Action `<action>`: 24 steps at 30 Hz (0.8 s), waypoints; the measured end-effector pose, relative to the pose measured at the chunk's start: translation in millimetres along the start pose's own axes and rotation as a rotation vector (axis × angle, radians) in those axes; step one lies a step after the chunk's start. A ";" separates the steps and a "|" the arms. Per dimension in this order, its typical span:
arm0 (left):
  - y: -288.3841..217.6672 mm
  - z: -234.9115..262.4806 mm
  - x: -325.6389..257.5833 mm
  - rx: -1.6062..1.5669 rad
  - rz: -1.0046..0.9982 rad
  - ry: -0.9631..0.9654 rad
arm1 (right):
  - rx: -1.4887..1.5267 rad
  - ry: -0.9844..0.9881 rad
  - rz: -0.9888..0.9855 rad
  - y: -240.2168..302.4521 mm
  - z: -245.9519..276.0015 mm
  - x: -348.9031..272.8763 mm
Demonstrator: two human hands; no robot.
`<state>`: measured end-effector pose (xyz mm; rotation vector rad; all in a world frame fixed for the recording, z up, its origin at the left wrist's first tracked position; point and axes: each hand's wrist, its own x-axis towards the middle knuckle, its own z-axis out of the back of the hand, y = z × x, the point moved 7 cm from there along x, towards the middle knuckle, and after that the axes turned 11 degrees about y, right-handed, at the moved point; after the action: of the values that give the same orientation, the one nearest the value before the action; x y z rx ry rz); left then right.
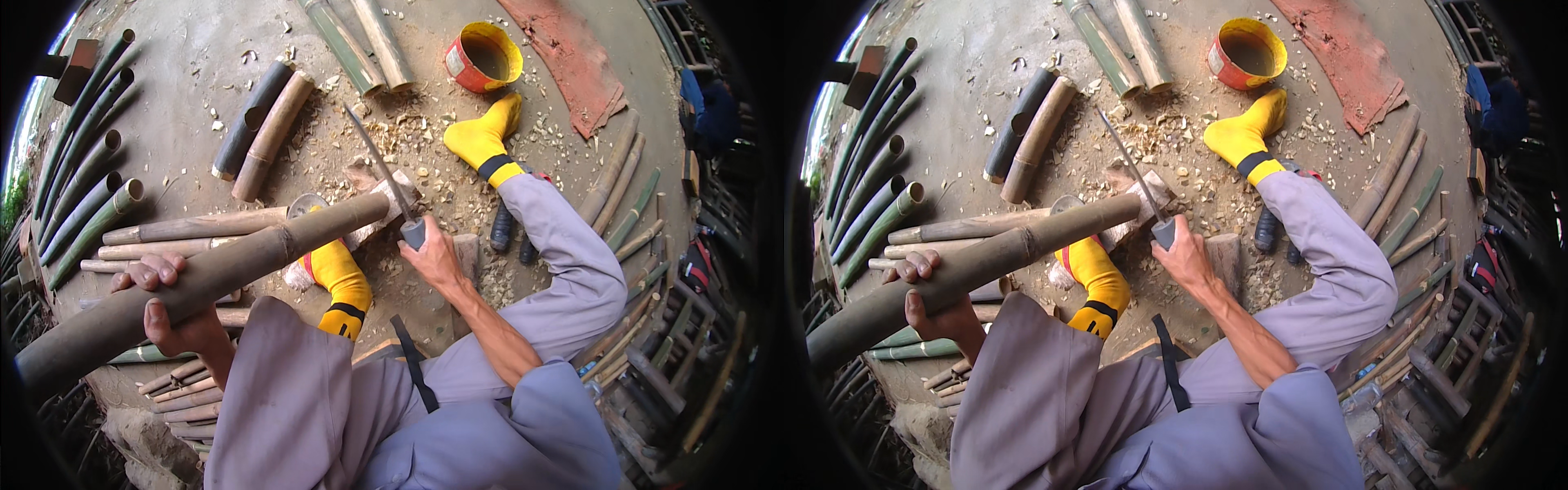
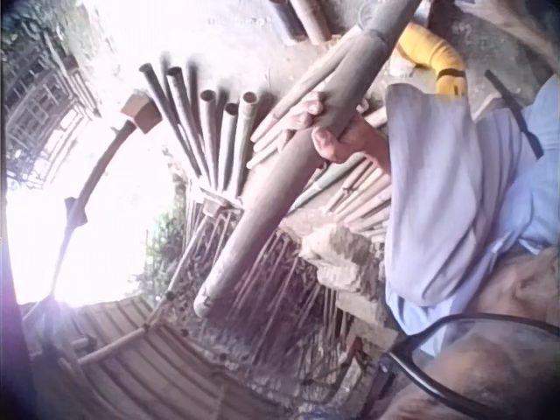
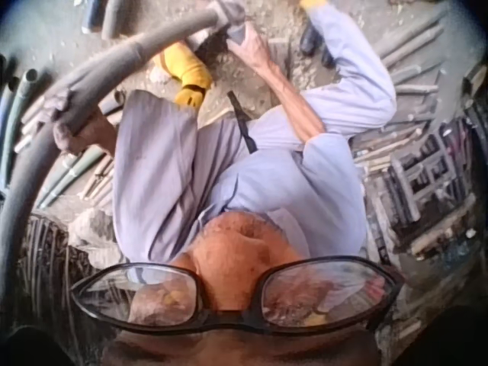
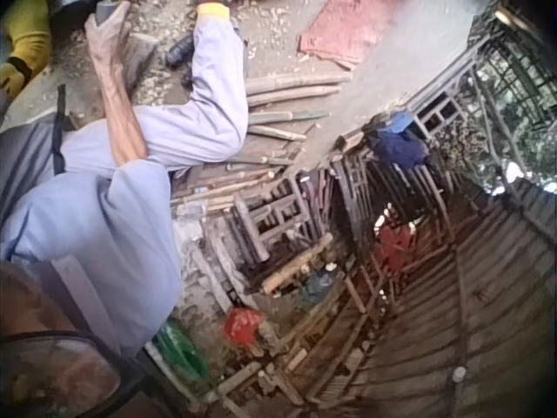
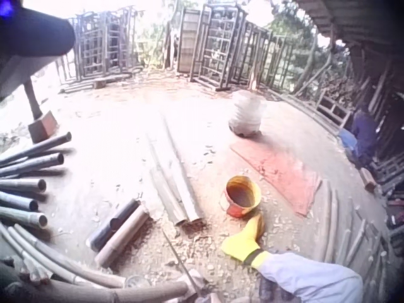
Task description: The person moves several bamboo poles, measures a specific length on one pole using a tape measure, and then uses a knife to cut a notch into the wood while sitting on the ground.
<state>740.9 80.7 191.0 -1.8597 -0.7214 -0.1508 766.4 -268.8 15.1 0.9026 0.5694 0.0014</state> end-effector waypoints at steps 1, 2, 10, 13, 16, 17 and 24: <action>1.6 1.1 -0.2 -0.021 0.007 0.036 | 0.048 -0.021 0.023 11.0 7.2 -4.9; 2.6 2.0 -0.1 -0.043 0.014 0.072 | 0.060 -0.092 0.099 23.5 14.4 -8.6; -0.3 -20.3 10.3 -0.056 -0.017 0.291 | -0.051 0.048 -0.069 -21.5 -2.4 19.5; 1.2 -13.8 9.4 -0.089 0.025 0.342 | 0.061 -0.059 0.065 12.3 13.0 -5.8; -4.0 -17.4 11.9 0.003 0.016 0.368 | 0.136 -0.204 0.221 41.6 26.1 -18.4; -6.6 -16.5 12.5 0.030 0.005 0.347 | 0.134 -0.197 0.244 25.1 14.0 -14.2; -8.8 -20.3 12.5 0.177 0.097 -0.404 | -0.026 0.095 -0.011 -3.2 -5.3 4.3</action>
<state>750.8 69.9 211.7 -1.7664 -0.8849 0.3512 766.8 -265.9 8.1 0.8778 0.6615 0.0417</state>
